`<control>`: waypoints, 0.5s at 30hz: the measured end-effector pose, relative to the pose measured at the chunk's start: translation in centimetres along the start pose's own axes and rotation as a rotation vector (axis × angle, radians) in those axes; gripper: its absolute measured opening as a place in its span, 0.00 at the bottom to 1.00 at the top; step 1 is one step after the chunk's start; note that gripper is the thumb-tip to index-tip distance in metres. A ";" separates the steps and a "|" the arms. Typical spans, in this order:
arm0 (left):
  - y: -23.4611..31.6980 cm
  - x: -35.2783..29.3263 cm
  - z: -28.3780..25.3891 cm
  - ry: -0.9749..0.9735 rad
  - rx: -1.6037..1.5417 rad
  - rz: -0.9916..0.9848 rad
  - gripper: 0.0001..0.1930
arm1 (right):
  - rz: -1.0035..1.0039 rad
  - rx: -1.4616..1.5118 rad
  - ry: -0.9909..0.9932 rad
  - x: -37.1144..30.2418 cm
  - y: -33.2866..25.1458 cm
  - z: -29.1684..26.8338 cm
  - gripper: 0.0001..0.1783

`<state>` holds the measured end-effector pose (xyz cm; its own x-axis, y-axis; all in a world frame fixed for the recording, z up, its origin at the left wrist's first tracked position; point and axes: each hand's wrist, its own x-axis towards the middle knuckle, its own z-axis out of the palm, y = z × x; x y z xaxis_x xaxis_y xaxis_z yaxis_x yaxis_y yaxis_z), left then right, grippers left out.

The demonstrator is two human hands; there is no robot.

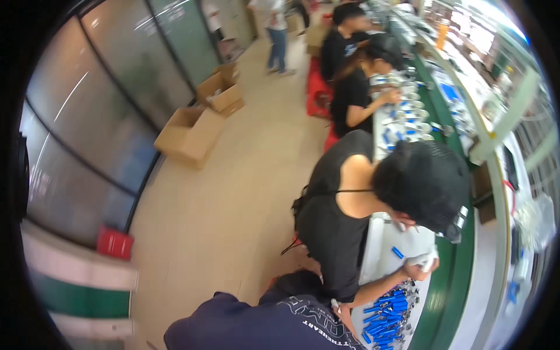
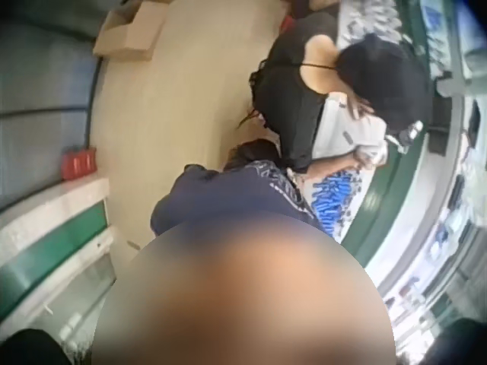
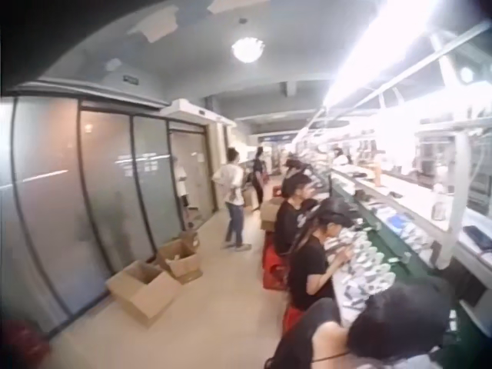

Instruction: Assemble metal components onto blue plastic handles at a factory workstation and transport cardboard boxes.

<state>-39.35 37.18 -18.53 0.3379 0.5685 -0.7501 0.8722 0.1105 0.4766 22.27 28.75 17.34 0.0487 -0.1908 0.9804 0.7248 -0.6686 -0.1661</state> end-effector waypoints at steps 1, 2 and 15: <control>1.1 0.9 -0.3 0.046 0.011 0.021 0.15 | 0.394 -0.310 -0.243 -1.4 1.2 -0.5 0.11; 0.9 0.3 -1.6 0.096 0.025 0.039 0.15 | 0.467 -0.598 -0.476 -2.5 2.5 -0.8 0.19; -1.1 -14.0 2.2 0.342 0.348 0.634 0.11 | 0.081 1.227 -2.302 -7.0 -23.0 -12.0 0.15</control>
<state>-44.26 27.28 -9.50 0.7284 0.6624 -0.1749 0.6295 -0.5463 0.5525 -3.01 36.82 12.97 -0.2442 0.9325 -0.2660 0.5155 -0.1075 -0.8501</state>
